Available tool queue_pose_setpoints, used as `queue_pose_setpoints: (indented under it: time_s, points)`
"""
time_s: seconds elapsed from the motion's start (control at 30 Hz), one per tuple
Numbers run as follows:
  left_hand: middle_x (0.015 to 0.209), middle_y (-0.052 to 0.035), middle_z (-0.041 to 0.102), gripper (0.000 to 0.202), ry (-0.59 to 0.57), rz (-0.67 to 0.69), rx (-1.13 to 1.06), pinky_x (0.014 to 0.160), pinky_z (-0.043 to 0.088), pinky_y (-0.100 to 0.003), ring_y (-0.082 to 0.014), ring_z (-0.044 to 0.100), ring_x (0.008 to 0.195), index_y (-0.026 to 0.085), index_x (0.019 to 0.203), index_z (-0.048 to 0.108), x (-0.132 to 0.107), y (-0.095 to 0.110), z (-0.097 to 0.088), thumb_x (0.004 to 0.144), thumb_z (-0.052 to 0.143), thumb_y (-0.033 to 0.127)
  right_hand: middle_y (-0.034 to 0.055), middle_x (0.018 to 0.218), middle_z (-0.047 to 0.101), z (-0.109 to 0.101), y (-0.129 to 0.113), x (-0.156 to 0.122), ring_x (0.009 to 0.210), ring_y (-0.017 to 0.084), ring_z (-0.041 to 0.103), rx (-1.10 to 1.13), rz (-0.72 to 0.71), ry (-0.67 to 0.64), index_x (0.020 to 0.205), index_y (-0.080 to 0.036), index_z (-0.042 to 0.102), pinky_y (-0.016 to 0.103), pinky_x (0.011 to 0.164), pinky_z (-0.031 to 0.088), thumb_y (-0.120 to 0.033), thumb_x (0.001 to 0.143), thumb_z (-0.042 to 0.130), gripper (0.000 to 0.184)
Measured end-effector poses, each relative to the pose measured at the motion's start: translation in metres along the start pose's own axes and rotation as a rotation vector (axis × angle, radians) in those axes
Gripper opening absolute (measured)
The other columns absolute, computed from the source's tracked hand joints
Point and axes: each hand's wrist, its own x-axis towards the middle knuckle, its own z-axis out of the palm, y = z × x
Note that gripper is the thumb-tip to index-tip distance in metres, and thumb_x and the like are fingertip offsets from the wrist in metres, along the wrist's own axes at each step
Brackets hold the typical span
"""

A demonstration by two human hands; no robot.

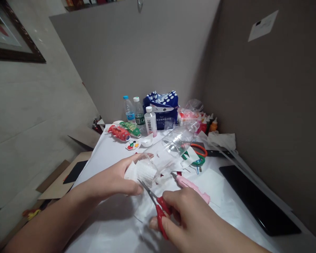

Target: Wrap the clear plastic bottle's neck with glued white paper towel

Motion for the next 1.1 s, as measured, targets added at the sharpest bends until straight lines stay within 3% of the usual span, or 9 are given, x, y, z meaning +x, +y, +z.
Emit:
queue_pose_setpoints:
  time_s: [0.23, 0.43, 0.67, 0.9, 1.1]
  points:
    - [0.097, -0.0007, 0.060, 0.062, 0.012, 0.051, -0.017, 0.070, 0.038, -0.024, -0.0150, 0.053, 0.082, 0.018, 0.123, 0.053, -0.001, 0.005, 0.005, 0.064, 0.071, 0.010, -0.0018, 0.062, 0.058, 0.006, 0.001, 0.004, 0.059, 0.013, 0.048, -0.100, 0.011, -0.037, 0.067, -0.020, 0.052, 0.024, 0.054, 0.036, -0.031, 0.090, 0.051, 0.025]
    - [0.103, -0.0029, 0.063, 0.082, 0.079, -0.019, 0.047, 0.073, 0.042, -0.028, -0.0199, 0.057, 0.088, 0.021, 0.138, 0.041, -0.001, 0.001, 0.002, 0.063, 0.073, 0.016, -0.0017, 0.064, 0.059, 0.007, 0.001, 0.009, 0.064, 0.014, 0.051, -0.064, -0.006, -0.062, 0.065, -0.020, 0.049, 0.025, 0.060, 0.037, -0.025, 0.091, 0.047, 0.026]
    - [0.104, -0.0005, 0.064, 0.073, 0.085, 0.020, 0.116, 0.081, 0.043, -0.031, -0.0214, 0.058, 0.096, 0.024, 0.131, 0.046, -0.002, 0.000, 0.003, 0.064, 0.071, 0.013, -0.0015, 0.061, 0.059, 0.005, -0.002, 0.006, 0.058, 0.013, 0.049, -0.024, 0.029, -0.074, 0.067, -0.021, 0.048, 0.023, 0.053, 0.036, -0.028, 0.090, 0.047, 0.024]
    - [0.111, -0.0026, 0.064, 0.075, 0.104, 0.017, 0.191, 0.082, 0.045, -0.031, -0.0223, 0.059, 0.100, 0.023, 0.134, 0.043, -0.002, 0.004, 0.006, 0.065, 0.071, 0.014, -0.0015, 0.057, 0.055, 0.003, -0.007, 0.002, 0.056, 0.014, 0.048, -0.025, 0.071, -0.086, 0.066, -0.020, 0.050, 0.024, 0.055, 0.041, -0.027, 0.086, 0.044, 0.022]
    - [0.113, -0.0038, 0.064, 0.080, 0.137, 0.019, 0.225, 0.085, 0.046, -0.033, -0.0240, 0.059, 0.103, 0.022, 0.138, 0.040, -0.004, 0.006, 0.009, 0.065, 0.071, 0.014, -0.0016, 0.059, 0.055, 0.004, -0.007, 0.000, 0.057, 0.013, 0.048, 0.033, 0.101, -0.091, 0.066, -0.020, 0.050, 0.023, 0.052, 0.037, -0.026, 0.086, 0.045, 0.022]
